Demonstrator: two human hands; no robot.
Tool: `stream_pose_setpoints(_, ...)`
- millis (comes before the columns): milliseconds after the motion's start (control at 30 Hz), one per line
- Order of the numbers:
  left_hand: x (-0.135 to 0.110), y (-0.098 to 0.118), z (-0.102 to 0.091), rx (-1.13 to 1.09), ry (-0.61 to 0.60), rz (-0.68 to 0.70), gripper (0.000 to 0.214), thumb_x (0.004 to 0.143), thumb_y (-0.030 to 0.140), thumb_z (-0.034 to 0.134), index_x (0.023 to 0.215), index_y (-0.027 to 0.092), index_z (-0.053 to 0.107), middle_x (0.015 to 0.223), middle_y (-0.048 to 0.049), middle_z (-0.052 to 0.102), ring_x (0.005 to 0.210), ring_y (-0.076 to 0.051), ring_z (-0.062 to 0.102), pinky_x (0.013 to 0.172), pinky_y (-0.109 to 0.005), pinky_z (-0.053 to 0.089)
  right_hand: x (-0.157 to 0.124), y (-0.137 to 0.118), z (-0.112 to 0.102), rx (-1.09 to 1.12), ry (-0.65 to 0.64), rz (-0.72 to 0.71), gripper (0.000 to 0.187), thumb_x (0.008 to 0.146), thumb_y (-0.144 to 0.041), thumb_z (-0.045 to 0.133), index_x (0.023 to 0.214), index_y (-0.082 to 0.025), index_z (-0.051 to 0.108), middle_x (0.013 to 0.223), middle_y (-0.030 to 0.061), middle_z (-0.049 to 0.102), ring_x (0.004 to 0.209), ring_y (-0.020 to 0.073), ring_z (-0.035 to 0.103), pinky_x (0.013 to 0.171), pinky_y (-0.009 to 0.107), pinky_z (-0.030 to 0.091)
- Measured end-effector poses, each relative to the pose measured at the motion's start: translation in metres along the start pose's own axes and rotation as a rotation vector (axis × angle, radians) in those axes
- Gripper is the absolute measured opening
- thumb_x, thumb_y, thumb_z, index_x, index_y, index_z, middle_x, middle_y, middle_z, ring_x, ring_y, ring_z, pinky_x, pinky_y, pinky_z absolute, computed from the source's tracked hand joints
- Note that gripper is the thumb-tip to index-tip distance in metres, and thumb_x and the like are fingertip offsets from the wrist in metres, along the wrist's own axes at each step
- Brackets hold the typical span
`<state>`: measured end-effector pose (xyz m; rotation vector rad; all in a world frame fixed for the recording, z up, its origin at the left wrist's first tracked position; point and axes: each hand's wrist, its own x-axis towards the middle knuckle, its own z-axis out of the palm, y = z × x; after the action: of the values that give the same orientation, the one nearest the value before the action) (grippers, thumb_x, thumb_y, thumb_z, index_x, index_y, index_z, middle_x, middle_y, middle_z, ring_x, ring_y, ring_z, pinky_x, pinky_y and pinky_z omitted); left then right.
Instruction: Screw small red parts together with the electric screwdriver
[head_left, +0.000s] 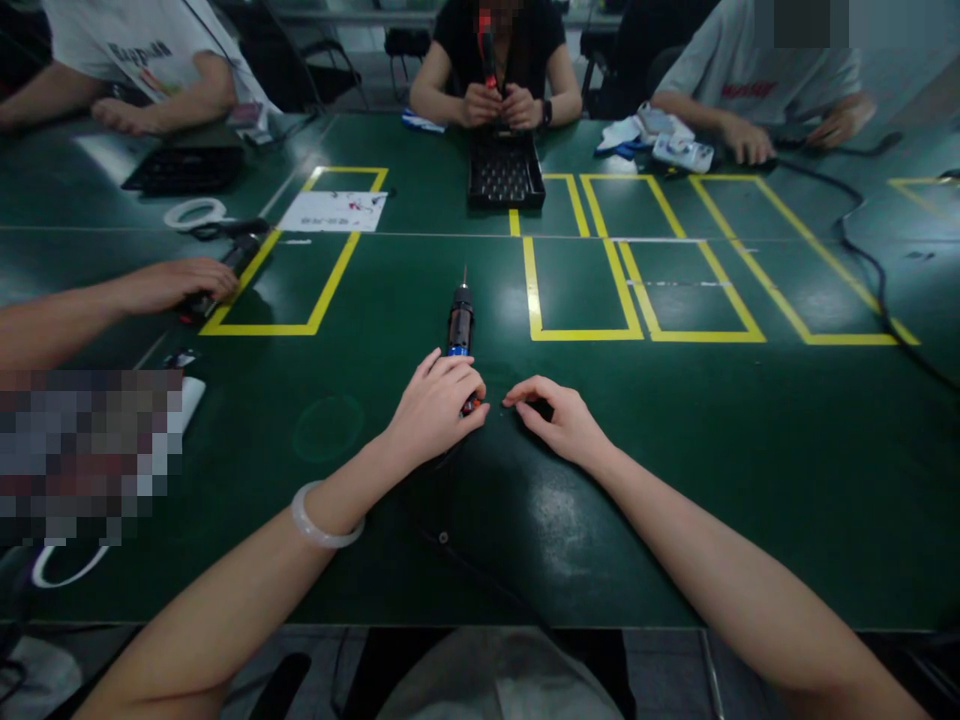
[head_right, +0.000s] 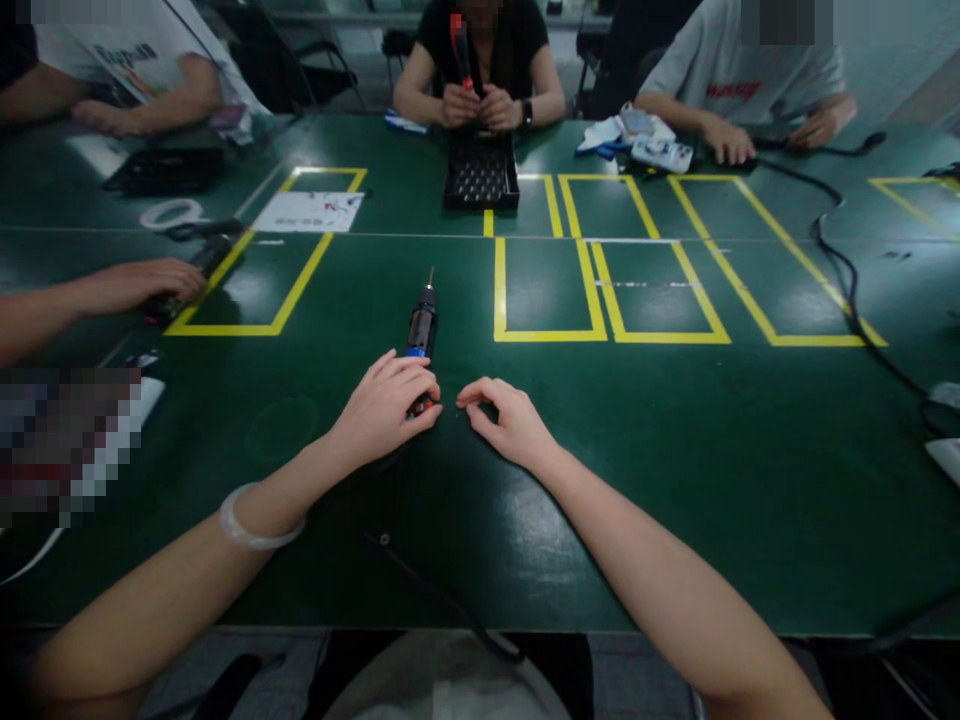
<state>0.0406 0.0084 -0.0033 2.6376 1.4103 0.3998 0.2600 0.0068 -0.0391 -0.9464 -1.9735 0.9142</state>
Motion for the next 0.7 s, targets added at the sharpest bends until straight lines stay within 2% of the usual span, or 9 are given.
stream_pose_setpoints(133,-0.012,-0.025,-0.011,0.038,-0.034,-0.045,0.017,0.088,0.035,0.053,0.088,0.02,0.063,0.105,-0.0071,0.068,0.126,-0.028,0.049,0.114,-0.051,0.027,0.0,-0.001,0.0,-0.013,-0.008,0.006,0.017,0.09,-0.013,0.054,0.101,-0.022,0.063,0.095,0.0029,0.072,0.09,0.0168,0.066,0.085,0.032,0.051)
stream_pose_setpoints(300,-0.037,-0.074,-0.03,0.052,-0.102,-0.11,0.025,0.09,0.042,0.05,0.094,0.021,0.062,0.112,-0.0084,0.067,0.131,-0.03,0.045,0.107,-0.047,0.037,0.0,-0.002,-0.001,-0.024,-0.017,0.011,0.017,0.09,-0.013,0.055,0.101,-0.022,0.063,0.095,0.0029,0.072,0.088,0.0168,0.066,0.083,0.032,0.05)
stream_pose_setpoints(567,-0.08,-0.16,-0.055,0.127,-0.199,-0.165,0.034,0.091,0.05,0.046,0.098,0.02,0.063,0.123,-0.0079,0.063,0.136,-0.027,0.039,0.111,-0.044,0.032,0.0,-0.002,-0.001,-0.019,-0.032,0.026,0.017,0.09,-0.014,0.054,0.102,-0.021,0.063,0.094,0.0035,0.071,0.089,0.0173,0.066,0.084,0.033,0.051)
stream_pose_setpoints(700,-0.094,-0.19,-0.07,0.216,-0.256,-0.156,0.042,0.093,0.05,0.043,0.105,0.015,0.063,0.134,-0.0117,0.055,0.135,-0.026,0.037,0.113,-0.044,0.028,0.0,-0.002,-0.001,-0.024,-0.034,0.025,0.016,0.09,-0.014,0.054,0.102,-0.021,0.062,0.094,0.0037,0.072,0.088,0.0174,0.066,0.084,0.033,0.051)
